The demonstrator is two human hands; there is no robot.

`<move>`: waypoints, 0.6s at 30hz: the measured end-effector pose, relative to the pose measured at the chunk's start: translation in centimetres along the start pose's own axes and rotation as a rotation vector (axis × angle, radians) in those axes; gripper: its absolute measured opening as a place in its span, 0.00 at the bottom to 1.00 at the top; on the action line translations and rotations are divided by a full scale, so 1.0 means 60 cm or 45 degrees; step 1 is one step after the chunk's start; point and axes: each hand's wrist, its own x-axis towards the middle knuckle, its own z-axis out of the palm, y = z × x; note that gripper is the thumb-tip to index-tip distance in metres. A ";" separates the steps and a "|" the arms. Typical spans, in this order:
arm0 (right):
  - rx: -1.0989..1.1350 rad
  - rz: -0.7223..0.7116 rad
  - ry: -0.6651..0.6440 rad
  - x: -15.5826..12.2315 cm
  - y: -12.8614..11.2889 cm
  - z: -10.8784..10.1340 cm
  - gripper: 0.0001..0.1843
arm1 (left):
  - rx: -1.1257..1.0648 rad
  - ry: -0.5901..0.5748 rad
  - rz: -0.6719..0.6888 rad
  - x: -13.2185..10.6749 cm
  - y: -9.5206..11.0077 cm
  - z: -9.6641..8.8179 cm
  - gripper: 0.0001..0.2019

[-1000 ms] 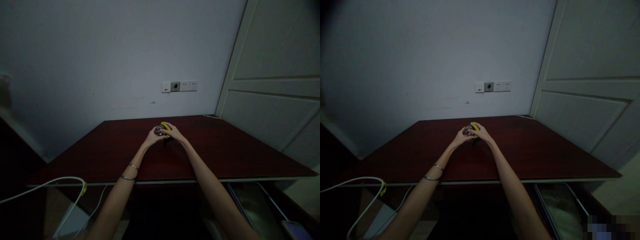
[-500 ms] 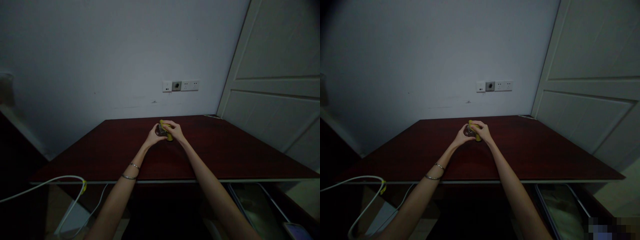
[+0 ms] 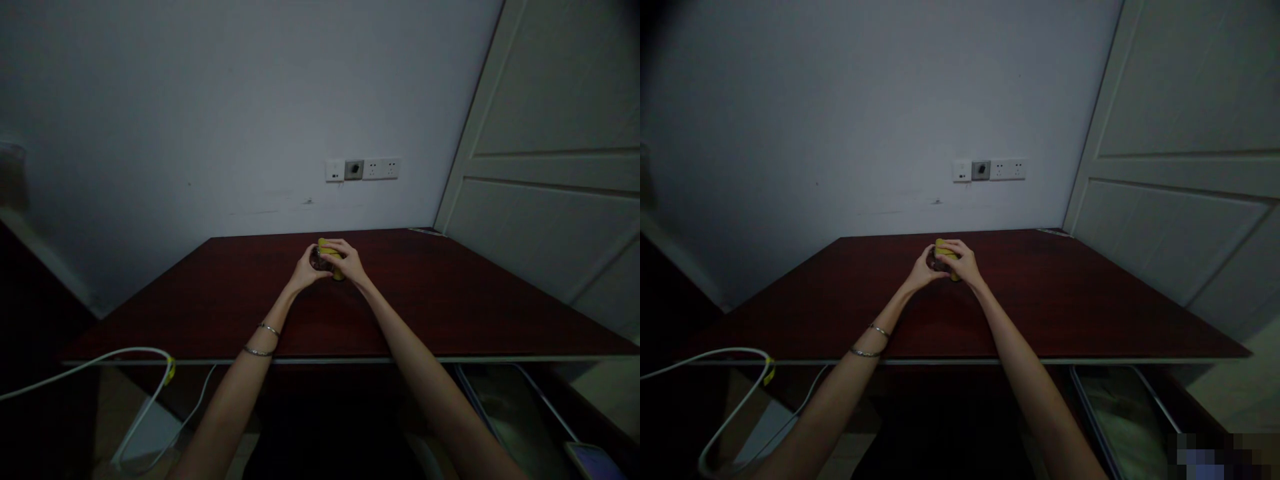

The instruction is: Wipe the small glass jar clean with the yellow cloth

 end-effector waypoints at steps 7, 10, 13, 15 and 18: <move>0.110 0.318 0.140 0.007 0.034 0.000 0.22 | 0.107 -0.119 0.073 -0.005 0.001 -0.003 0.50; 0.087 0.193 0.053 0.007 0.027 -0.006 0.18 | 0.130 -0.077 0.055 -0.002 0.002 -0.006 0.49; 0.048 0.030 -0.092 0.005 0.008 -0.010 0.13 | 0.075 -0.043 0.037 0.002 0.000 -0.008 0.49; 0.030 0.009 -0.130 0.004 0.000 -0.011 0.12 | 0.019 -0.045 0.033 0.003 -0.001 -0.007 0.48; -0.012 0.059 -0.058 0.004 0.004 -0.009 0.13 | 0.004 -0.064 0.024 0.001 0.000 -0.004 0.49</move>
